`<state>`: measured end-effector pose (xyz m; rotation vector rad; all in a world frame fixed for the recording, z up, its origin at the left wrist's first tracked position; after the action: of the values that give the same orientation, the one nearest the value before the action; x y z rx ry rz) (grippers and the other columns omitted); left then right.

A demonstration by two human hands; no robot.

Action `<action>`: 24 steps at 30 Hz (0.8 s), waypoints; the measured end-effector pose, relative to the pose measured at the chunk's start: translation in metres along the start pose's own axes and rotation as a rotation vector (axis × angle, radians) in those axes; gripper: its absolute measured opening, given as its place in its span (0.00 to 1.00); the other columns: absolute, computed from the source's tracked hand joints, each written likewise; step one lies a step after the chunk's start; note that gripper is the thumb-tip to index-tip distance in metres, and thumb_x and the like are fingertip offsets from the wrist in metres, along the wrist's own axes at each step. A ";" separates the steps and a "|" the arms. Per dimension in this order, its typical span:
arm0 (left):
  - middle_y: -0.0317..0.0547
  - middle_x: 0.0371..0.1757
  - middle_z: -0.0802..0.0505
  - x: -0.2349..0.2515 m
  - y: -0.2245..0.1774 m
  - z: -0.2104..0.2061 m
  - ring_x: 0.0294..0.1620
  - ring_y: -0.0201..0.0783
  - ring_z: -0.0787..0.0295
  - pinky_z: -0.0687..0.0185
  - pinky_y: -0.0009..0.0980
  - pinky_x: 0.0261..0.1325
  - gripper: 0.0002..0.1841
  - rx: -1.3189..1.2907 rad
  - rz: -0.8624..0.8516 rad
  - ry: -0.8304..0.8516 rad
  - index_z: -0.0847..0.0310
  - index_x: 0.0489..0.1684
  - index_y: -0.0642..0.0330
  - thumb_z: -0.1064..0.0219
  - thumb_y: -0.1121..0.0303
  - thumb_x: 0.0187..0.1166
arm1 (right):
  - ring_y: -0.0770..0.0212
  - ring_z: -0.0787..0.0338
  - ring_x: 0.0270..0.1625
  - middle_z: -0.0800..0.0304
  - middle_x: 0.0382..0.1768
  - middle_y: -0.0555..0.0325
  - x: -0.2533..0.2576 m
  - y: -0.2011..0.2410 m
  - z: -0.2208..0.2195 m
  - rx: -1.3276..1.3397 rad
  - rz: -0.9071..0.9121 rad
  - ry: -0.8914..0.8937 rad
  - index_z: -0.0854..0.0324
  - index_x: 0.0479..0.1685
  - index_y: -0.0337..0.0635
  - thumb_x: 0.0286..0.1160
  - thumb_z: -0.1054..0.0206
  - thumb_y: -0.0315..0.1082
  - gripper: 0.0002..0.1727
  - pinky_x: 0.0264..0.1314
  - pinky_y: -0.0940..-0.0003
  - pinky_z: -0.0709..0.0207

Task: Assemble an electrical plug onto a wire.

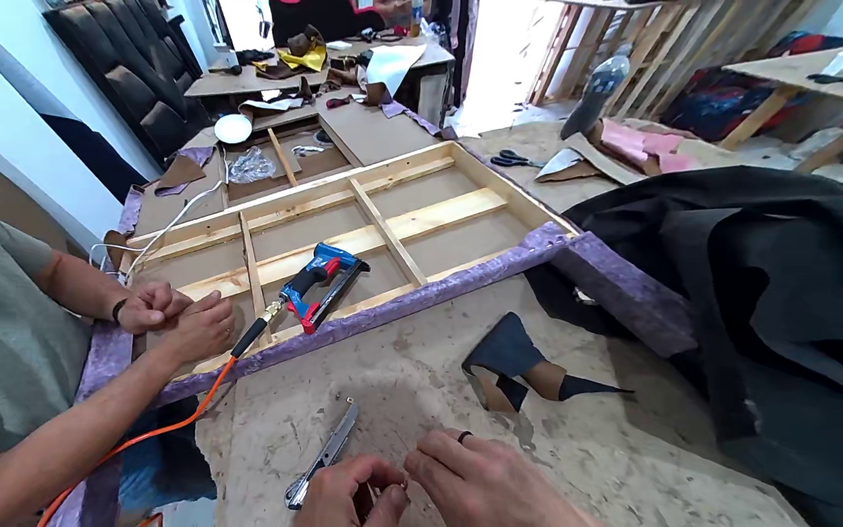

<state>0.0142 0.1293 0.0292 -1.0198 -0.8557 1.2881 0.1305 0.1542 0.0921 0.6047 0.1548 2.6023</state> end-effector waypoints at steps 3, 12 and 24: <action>0.38 0.33 0.06 0.000 -0.007 0.004 0.24 0.26 0.15 0.17 0.26 0.28 0.10 0.008 -0.004 -0.075 0.09 0.45 0.62 0.28 0.64 0.79 | 0.58 0.15 0.24 0.15 0.32 0.55 0.009 0.009 0.006 -0.061 0.076 0.034 0.13 0.36 0.44 0.77 0.38 0.30 0.08 0.16 0.67 0.24; 0.39 0.33 0.06 -0.003 0.010 0.018 0.27 0.25 0.14 0.17 0.24 0.31 0.07 -0.137 -0.007 -0.146 0.08 0.42 0.64 0.27 0.69 0.78 | 0.68 0.08 0.28 0.07 0.27 0.61 -0.015 -0.047 -0.085 1.275 -0.832 0.423 0.08 0.38 0.40 0.77 0.30 0.34 0.08 0.36 0.70 0.11; 0.43 0.52 0.09 -0.001 0.027 0.014 0.33 0.23 0.16 0.18 0.20 0.32 0.10 -0.351 -0.050 -0.116 0.08 0.38 0.64 0.25 0.64 0.75 | 0.67 0.08 0.28 0.07 0.27 0.60 -0.023 -0.041 -0.097 1.446 -0.968 0.331 0.08 0.37 0.39 0.74 0.27 0.31 0.05 0.37 0.71 0.11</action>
<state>-0.0085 0.1303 0.0085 -1.1968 -1.2191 1.1864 0.1226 0.1793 -0.0119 0.3148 1.9240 1.2582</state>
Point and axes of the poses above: each hand's wrist, its own x-axis towards the middle knuckle, its own z-axis out of the back of the hand, y = z × x, the point moved 10 cm from there along x, towards the middle knuckle
